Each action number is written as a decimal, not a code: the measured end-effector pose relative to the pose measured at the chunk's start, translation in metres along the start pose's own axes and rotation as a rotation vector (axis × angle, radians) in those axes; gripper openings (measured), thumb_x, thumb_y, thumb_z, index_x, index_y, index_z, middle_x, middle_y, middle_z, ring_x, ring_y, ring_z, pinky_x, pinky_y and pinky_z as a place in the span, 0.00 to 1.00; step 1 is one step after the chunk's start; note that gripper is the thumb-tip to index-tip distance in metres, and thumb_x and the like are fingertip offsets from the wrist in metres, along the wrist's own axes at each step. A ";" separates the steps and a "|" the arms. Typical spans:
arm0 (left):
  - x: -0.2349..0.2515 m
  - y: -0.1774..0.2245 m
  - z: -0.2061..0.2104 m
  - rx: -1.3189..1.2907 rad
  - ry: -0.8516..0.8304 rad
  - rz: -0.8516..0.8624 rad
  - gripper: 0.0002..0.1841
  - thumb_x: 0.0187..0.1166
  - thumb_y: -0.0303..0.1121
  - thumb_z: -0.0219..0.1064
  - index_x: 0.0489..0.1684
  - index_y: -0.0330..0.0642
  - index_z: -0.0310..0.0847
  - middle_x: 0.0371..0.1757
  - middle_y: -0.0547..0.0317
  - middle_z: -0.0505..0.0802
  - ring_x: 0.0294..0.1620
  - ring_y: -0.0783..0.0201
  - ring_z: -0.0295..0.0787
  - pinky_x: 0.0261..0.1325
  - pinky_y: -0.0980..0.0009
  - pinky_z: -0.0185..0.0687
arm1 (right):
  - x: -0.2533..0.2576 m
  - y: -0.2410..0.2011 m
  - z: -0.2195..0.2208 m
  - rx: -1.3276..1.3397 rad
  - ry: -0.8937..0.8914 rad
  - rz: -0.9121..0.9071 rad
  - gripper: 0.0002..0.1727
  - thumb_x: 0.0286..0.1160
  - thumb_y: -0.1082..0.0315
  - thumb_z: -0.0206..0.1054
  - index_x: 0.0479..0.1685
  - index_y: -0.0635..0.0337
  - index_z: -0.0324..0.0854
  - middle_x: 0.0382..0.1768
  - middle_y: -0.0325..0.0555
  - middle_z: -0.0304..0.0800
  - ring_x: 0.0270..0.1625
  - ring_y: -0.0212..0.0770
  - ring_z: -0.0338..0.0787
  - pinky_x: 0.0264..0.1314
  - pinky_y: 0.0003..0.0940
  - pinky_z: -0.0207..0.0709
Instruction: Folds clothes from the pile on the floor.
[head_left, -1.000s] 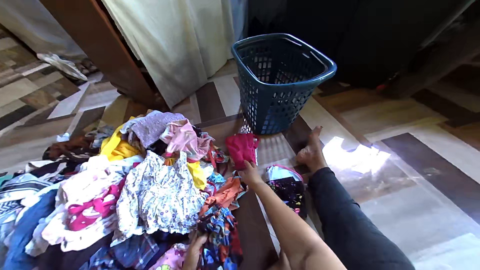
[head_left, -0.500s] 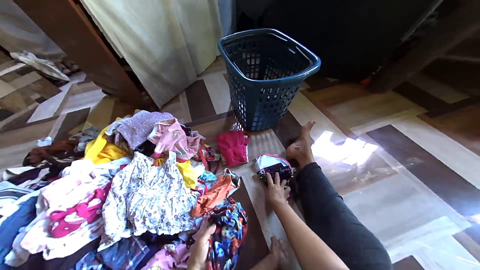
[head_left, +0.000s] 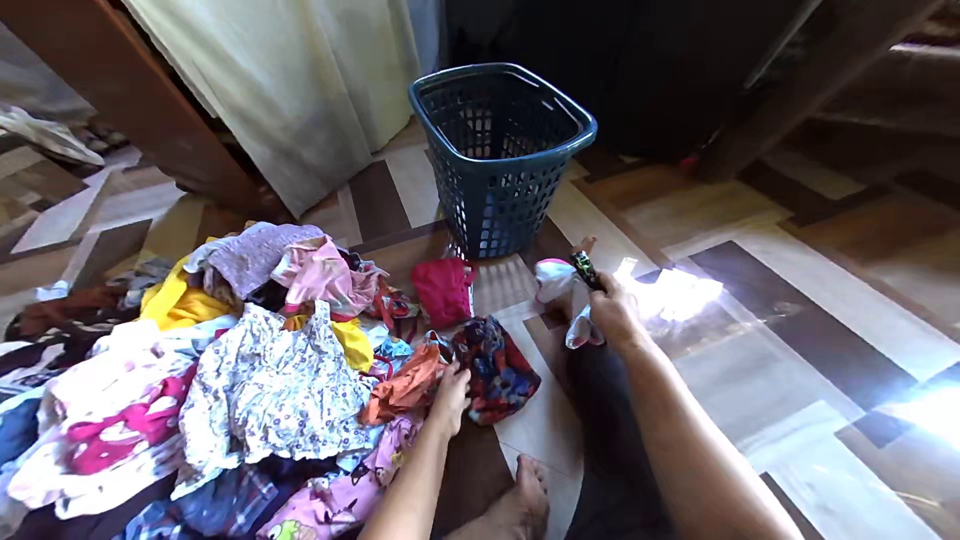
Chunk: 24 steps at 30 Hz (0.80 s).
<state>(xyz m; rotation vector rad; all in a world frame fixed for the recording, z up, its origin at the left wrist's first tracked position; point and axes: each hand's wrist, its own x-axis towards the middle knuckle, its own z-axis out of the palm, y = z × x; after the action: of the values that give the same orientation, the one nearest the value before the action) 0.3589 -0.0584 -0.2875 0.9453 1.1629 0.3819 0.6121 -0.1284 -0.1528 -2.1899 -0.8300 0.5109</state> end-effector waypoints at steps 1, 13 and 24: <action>-0.005 -0.012 -0.001 0.025 -0.014 -0.011 0.30 0.92 0.34 0.53 0.91 0.36 0.50 0.86 0.33 0.67 0.82 0.39 0.69 0.76 0.42 0.71 | -0.006 -0.010 -0.005 -0.036 0.023 -0.030 0.21 0.90 0.71 0.52 0.77 0.63 0.76 0.69 0.70 0.82 0.71 0.68 0.82 0.72 0.70 0.69; -0.057 -0.095 -0.048 -0.032 -0.095 -0.134 0.23 0.94 0.32 0.46 0.85 0.35 0.58 0.61 0.41 0.90 0.52 0.55 0.93 0.54 0.59 0.88 | -0.098 -0.009 0.122 -0.500 -0.431 -0.205 0.34 0.84 0.62 0.59 0.92 0.49 0.59 0.91 0.68 0.52 0.83 0.76 0.68 0.73 0.76 0.65; -0.061 -0.096 -0.050 -0.024 -0.077 -0.159 0.21 0.95 0.32 0.45 0.81 0.34 0.62 0.61 0.42 0.90 0.50 0.55 0.92 0.52 0.59 0.87 | -0.120 0.070 0.190 -0.564 -0.521 -0.095 0.40 0.85 0.46 0.61 0.96 0.40 0.52 0.96 0.59 0.32 0.92 0.82 0.29 0.78 0.89 0.40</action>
<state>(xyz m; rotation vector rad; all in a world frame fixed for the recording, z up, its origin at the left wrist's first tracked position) 0.2705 -0.1345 -0.3310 0.8333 1.1520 0.2285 0.4461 -0.1559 -0.3176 -2.5364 -1.4953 0.9076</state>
